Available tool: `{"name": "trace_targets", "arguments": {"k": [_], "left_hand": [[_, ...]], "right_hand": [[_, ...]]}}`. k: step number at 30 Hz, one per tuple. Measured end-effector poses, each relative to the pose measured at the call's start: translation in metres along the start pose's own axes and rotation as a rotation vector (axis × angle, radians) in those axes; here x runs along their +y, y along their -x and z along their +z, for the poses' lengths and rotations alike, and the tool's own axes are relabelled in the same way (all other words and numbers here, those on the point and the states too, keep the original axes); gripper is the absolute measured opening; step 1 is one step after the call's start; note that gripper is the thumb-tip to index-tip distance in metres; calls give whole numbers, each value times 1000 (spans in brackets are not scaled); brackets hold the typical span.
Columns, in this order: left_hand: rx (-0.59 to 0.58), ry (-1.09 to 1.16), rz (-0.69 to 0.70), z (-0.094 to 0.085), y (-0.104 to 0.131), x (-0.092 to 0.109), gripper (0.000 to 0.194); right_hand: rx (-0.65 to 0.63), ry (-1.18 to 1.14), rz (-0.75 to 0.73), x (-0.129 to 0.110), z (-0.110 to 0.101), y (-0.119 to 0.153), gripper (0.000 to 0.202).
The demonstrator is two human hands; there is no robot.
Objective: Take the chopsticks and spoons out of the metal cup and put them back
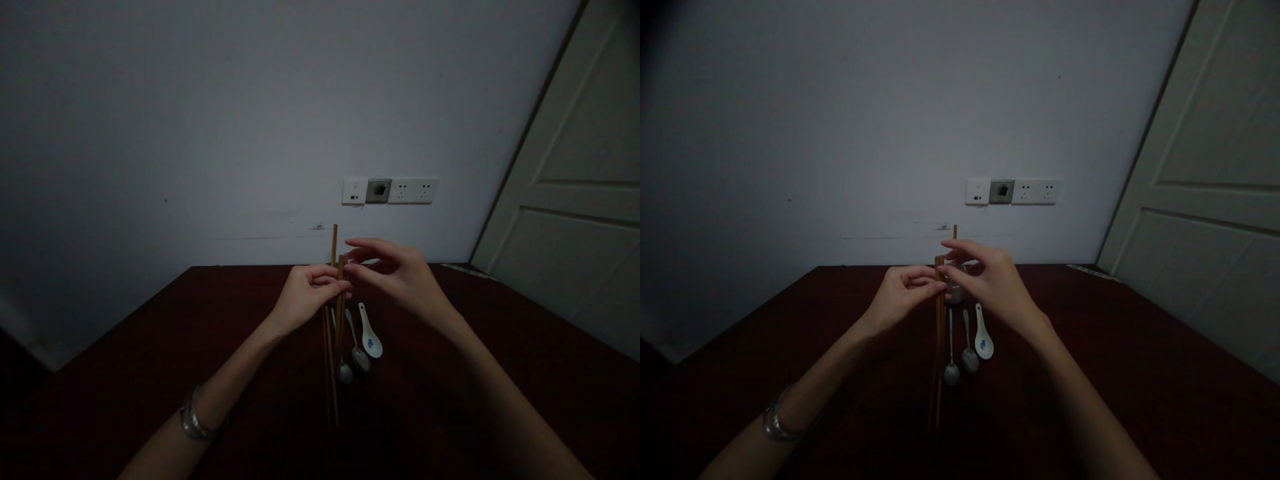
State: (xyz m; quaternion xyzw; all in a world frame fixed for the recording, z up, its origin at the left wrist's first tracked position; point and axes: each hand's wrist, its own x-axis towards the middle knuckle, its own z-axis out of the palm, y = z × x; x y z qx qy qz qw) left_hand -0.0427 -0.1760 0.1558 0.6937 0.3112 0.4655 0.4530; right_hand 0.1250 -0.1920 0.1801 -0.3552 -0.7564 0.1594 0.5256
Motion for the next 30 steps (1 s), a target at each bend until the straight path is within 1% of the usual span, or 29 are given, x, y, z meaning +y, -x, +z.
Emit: {"name": "trace_targets", "arguments": {"k": [3, 5, 9, 12, 22, 30], "left_hand": [[3, -4, 4, 3, 1, -1, 16], [-1, 11, 5, 3, 1, -2, 17], [-27, 41, 19, 2, 1, -3, 16], [-24, 67, 27, 2, 1, -3, 17], [-23, 75, 35, 2, 3, -2, 16], [-11, 64, 32, 2, 3, 0, 16]], "right_hand": [[59, 97, -63, -2, 4, -1, 32], [73, 124, -92, -1, 5, 0, 29], [56, 111, -113, 1, 6, 2, 26], [44, 109, -120, 2, 8, 3, 26], [73, 127, -170, 3, 10, 3, 22], [69, 121, -171, 4, 10, 3, 22]]}}
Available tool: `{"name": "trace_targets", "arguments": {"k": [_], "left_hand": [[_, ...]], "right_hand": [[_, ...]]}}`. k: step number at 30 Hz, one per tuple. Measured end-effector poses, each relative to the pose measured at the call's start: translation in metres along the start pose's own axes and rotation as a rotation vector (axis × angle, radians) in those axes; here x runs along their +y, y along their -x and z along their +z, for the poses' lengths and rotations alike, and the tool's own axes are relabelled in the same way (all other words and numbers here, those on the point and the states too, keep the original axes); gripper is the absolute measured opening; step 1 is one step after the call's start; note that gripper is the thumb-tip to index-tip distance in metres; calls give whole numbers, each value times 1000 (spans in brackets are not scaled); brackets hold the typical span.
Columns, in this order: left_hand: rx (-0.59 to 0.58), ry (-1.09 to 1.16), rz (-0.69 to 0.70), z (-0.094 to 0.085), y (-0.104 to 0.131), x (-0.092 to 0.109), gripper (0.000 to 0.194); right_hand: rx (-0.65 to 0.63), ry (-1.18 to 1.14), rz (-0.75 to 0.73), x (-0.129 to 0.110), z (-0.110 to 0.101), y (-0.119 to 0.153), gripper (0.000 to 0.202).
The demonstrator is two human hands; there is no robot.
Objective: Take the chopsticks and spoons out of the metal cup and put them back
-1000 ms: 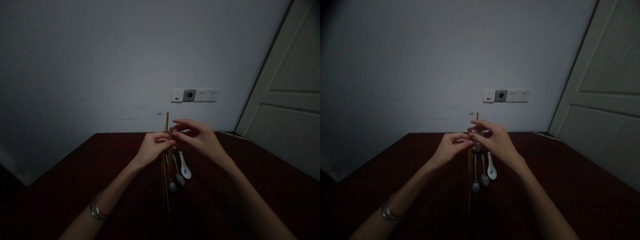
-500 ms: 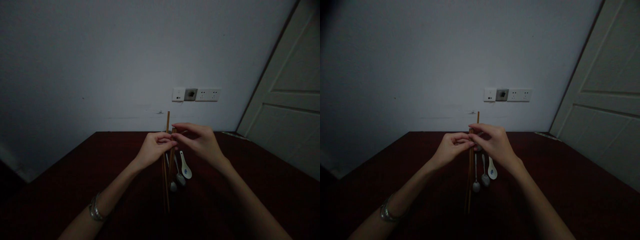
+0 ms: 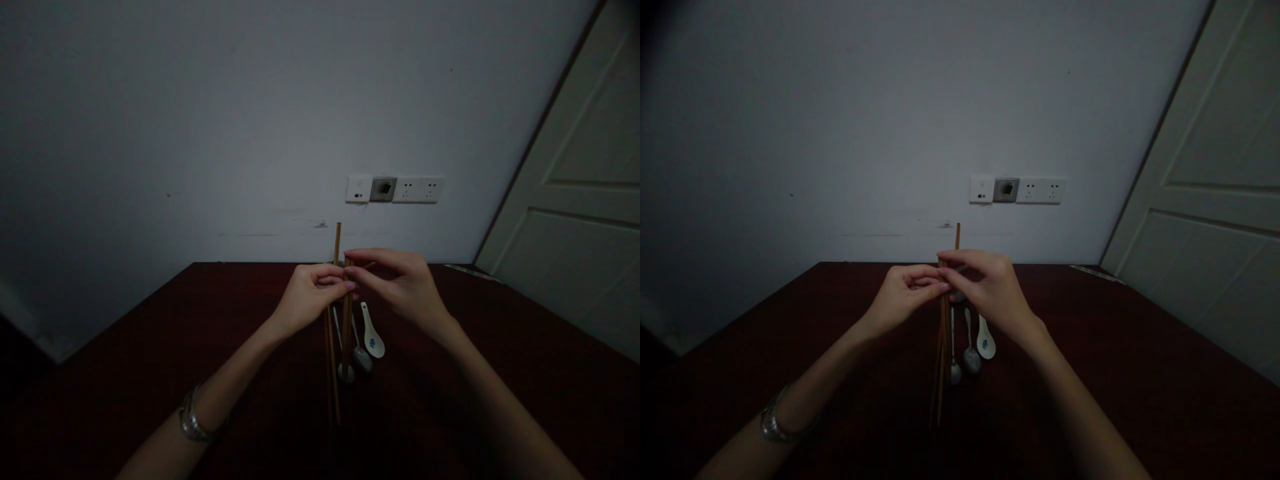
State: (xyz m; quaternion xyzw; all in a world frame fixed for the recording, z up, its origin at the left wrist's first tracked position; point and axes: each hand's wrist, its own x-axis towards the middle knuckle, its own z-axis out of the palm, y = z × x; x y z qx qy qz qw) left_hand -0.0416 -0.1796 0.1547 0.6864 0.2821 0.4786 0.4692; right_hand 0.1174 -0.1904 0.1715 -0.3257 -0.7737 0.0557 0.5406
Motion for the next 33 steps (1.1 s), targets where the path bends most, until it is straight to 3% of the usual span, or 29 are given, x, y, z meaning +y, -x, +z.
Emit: {"name": "trace_targets", "arguments": {"k": [23, 33], "left_hand": [[-74, -30, -15, -3, -1, 0, 18], [-47, -80, 3, -4, 1, 0, 18]], "right_hand": [[-10, -62, 51, -5, -2, 0, 20], [-24, -114, 105, -8, -2, 0, 20]]}}
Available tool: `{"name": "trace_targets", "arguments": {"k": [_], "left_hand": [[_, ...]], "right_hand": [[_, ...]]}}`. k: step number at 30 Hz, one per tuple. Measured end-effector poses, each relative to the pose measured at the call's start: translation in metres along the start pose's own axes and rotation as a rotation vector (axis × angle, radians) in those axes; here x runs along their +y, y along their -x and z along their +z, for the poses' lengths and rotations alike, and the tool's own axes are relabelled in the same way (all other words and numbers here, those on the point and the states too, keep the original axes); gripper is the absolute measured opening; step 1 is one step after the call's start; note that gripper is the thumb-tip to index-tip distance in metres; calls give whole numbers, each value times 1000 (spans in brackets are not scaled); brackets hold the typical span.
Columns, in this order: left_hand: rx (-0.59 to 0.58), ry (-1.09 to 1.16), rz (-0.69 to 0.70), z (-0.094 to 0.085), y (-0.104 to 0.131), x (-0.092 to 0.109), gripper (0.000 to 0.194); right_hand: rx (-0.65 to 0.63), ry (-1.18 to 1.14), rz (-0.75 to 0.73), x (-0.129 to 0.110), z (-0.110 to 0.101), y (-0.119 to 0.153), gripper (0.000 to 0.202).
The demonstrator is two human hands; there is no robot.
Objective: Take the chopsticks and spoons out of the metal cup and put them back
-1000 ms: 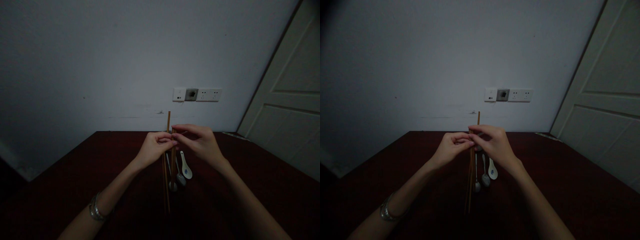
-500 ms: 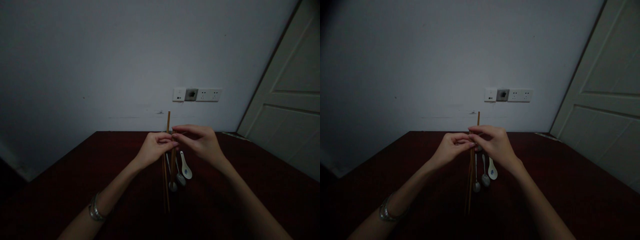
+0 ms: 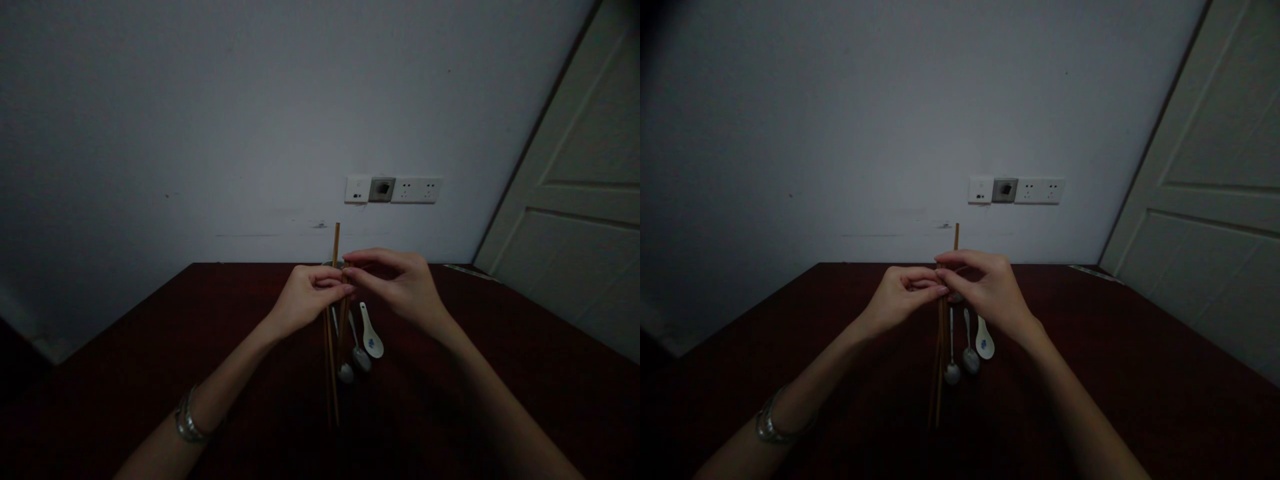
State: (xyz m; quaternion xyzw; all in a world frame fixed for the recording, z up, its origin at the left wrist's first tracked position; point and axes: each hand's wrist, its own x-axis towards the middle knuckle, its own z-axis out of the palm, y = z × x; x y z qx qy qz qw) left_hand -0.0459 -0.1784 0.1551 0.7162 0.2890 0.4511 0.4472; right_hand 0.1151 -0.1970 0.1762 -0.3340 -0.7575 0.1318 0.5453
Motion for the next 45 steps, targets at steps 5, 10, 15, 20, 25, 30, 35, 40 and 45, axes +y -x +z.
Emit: {"name": "trace_targets", "arguments": {"k": [5, 10, 15, 20, 25, 30, 35, 40, 45], "left_hand": [[4, -10, 12, 0, -1, -2, 18], [17, -43, 19, -2, 0, 2, 21], [127, -61, 25, -9, 1, 9, 20], [194, -40, 44, -12, -1, 10, 18], [215, -28, 60, -11, -2, 9, 20], [229, -29, 59, -11, -2, 9, 18], [245, -1, 43, -12, -3, 9, 18], [249, 4, 20, -13, -4, 6, 21], [219, 31, 34, -17, -6, 4, 36]], "right_hand": [[-12, -68, 63, 2, 2, 0, 27], [1, -112, 133, 4, -6, -3, 33], [-262, -165, 308, 12, -11, -4, 27], [-441, -242, 369, 22, 5, -2, 24], [-452, -221, 315, 27, 17, -1, 23], [-408, -188, 292, 28, 20, 0, 24], [-393, -188, 275, 26, 21, 0, 23], [-395, -184, 270, 26, 23, 0, 24], [-386, -192, 291, 28, 25, 0, 24]]}}
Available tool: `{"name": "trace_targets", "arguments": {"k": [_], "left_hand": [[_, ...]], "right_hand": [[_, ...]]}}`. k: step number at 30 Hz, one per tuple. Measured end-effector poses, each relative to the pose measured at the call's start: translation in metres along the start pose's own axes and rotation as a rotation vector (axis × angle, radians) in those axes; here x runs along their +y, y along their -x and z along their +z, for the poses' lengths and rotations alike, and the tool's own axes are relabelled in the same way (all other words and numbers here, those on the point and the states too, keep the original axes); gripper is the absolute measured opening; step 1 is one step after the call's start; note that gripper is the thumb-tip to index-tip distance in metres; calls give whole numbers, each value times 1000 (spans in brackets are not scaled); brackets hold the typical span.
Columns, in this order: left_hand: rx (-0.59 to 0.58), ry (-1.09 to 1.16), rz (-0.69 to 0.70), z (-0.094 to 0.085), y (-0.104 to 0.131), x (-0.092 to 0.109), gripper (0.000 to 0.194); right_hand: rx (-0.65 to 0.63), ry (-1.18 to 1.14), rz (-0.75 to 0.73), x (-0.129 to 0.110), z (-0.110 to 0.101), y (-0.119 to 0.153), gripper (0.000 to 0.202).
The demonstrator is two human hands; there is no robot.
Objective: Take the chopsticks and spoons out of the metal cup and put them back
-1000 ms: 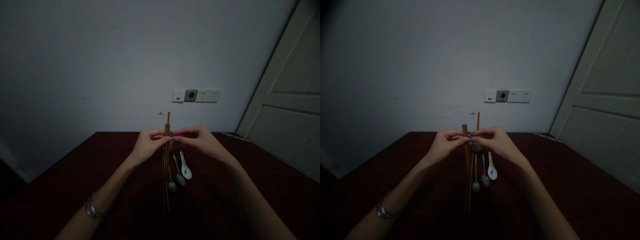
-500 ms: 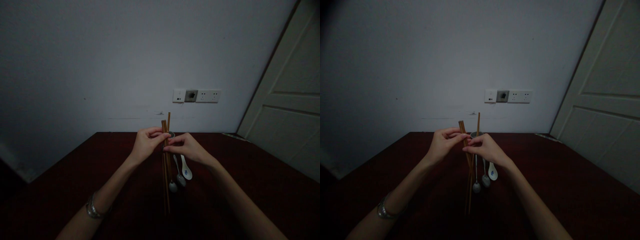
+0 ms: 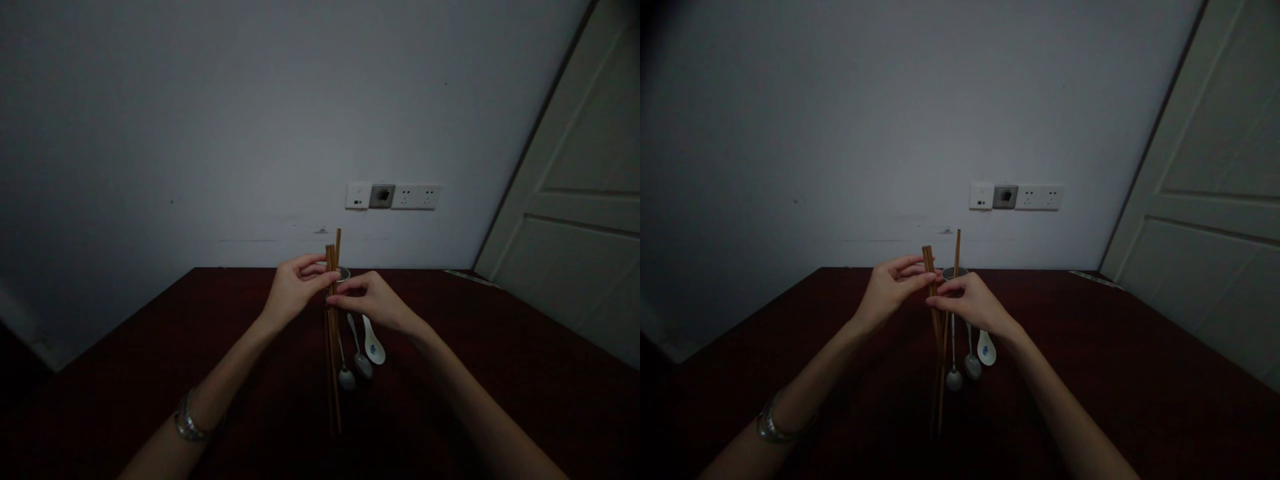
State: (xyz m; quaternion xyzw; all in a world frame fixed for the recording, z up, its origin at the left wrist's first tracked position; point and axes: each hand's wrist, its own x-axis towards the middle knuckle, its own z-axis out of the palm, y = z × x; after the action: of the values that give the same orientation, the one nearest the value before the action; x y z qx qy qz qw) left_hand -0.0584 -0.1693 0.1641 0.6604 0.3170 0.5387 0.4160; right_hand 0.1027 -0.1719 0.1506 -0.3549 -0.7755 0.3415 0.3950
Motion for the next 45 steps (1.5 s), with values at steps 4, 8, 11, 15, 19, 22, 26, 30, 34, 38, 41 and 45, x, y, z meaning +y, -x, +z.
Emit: {"name": "trace_targets", "arguments": {"k": [4, 8, 11, 15, 19, 22, 26, 30, 34, 38, 41, 45], "left_hand": [[21, 51, 6, -8, -7, -3, 47], [98, 92, -35, -23, -22, -21, 40], [144, 100, -111, -38, -36, -46, 36], [212, 97, -228, -57, -47, -89, 30], [256, 50, -310, -74, -50, -134, 26], [303, 6, -438, -82, -50, -166, 19], [318, -36, -509, -87, -47, -198, 14], [328, -62, -485, -90, -42, -219, 11], [319, -51, -416, -92, -39, -228, 10], [328, -66, -383, -91, -39, -230, 9], [331, -80, -388, -91, -38, -229, 9], [329, -92, -385, -90, -38, -227, 9]], "right_hand": [[54, 33, 58, 3, -9, -3, 29], [212, 70, 60, 4, -34, -20, 30], [345, 11, 52, 2, -57, -45, 30], [515, -9, 41, 5, -85, -82, 32], [614, 135, -3, 27, -100, -111, 32], [656, 227, 6, 53, -101, -125, 27], [702, 252, 33, 83, -94, -134, 25], [702, 224, 68, 102, -83, -135, 25], [664, 237, 123, 115, -70, -130, 25], [635, 248, 177, 128, -59, -125, 25], [611, 240, 200, 139, -53, -123, 24], [596, 260, 212, 151, -47, -122, 23]]}}
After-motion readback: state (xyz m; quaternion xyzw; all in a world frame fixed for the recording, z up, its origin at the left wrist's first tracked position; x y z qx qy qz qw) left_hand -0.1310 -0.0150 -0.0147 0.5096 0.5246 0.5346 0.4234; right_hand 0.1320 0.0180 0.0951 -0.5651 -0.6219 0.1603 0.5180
